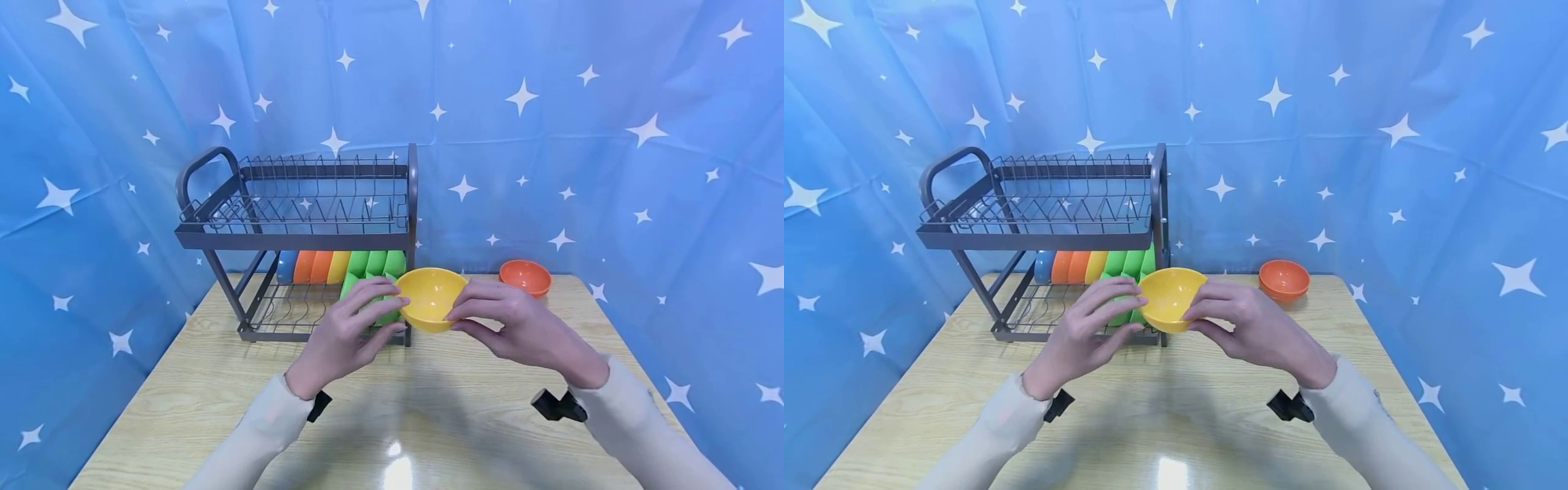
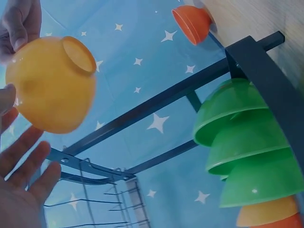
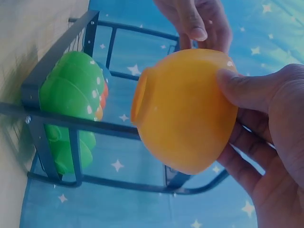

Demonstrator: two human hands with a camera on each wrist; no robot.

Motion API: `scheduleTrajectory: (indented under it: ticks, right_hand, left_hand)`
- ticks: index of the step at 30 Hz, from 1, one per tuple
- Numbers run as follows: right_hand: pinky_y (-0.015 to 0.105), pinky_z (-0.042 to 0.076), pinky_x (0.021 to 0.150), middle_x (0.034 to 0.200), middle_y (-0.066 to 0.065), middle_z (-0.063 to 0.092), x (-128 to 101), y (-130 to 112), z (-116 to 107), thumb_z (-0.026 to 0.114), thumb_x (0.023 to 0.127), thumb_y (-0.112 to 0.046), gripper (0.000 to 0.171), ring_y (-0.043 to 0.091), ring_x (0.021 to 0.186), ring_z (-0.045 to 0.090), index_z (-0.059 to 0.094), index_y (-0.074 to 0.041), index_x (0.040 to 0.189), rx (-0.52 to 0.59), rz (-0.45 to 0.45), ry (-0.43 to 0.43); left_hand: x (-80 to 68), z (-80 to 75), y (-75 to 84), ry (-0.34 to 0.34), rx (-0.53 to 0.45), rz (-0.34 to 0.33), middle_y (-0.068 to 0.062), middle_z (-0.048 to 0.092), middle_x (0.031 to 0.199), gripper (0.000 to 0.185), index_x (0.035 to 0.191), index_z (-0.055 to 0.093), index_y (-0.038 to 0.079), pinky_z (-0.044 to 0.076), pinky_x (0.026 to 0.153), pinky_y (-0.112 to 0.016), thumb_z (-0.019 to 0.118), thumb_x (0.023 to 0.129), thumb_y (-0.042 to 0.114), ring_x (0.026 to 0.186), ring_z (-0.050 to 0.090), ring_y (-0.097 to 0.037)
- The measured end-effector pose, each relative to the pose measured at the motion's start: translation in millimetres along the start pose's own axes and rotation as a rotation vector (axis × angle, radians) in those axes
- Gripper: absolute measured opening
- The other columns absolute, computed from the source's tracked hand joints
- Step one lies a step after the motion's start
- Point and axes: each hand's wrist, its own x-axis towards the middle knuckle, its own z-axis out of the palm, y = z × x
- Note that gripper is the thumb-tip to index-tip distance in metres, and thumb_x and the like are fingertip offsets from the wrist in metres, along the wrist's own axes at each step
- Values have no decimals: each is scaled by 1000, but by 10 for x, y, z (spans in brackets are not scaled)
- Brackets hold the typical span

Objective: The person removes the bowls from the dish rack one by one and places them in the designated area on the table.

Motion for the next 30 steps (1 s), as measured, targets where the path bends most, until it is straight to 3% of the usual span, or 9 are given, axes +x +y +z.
scheduleTrajectory:
  ticks: [2,8,17,21,23,26,30]
  right_hand:
    - [16,47,103,101,-5,71,-7,24,-30,61,101,-38,29,10,97,65,78,-15,102,-6,11,5]
    - [14,46,100,100,-4,71,-57,127,-104,57,102,-43,37,10,96,62,79,-13,101,-42,42,16]
    - [13,49,81,93,-3,73,-163,384,-98,56,102,-46,43,11,87,62,80,-12,96,-111,58,92]
    - [12,48,76,93,-1,74,-205,502,-79,56,101,-46,44,11,86,61,81,-10,96,-114,78,104]
    - [12,48,76,94,0,75,-233,564,-62,64,99,-39,35,11,87,61,81,-9,95,-130,92,104]
    - [13,50,78,94,0,75,-285,659,-23,83,88,-20,13,13,88,63,81,-9,95,-169,135,101]
    - [18,52,75,92,0,76,-352,796,59,90,71,1,25,16,86,65,81,-10,92,-235,184,105]
  left_hand:
    - [-12,23,-43,33,-7,-35,-10,68,127,41,126,68,7,49,114,-33,81,90,20,127,60,-27]
    - [-45,97,-159,87,-35,-163,-12,64,131,49,133,62,3,50,112,-35,79,91,21,127,58,-27]
    - [-38,270,-296,159,-102,-343,-10,67,133,53,139,58,5,53,108,-38,78,91,16,126,62,-24]
    - [-4,325,-332,164,-184,-444,-9,67,131,52,142,56,9,55,105,-37,75,95,18,124,63,-21]
    - [24,355,-345,166,-241,-502,-10,67,132,50,142,56,10,55,106,-37,74,96,20,126,62,-21]
    - [83,406,-369,170,-333,-571,-13,66,132,47,139,57,7,55,107,-39,72,97,23,126,62,-24]
    - [176,480,-396,168,-415,-639,-14,65,131,42,133,59,4,54,107,-46,69,99,27,126,62,-28]
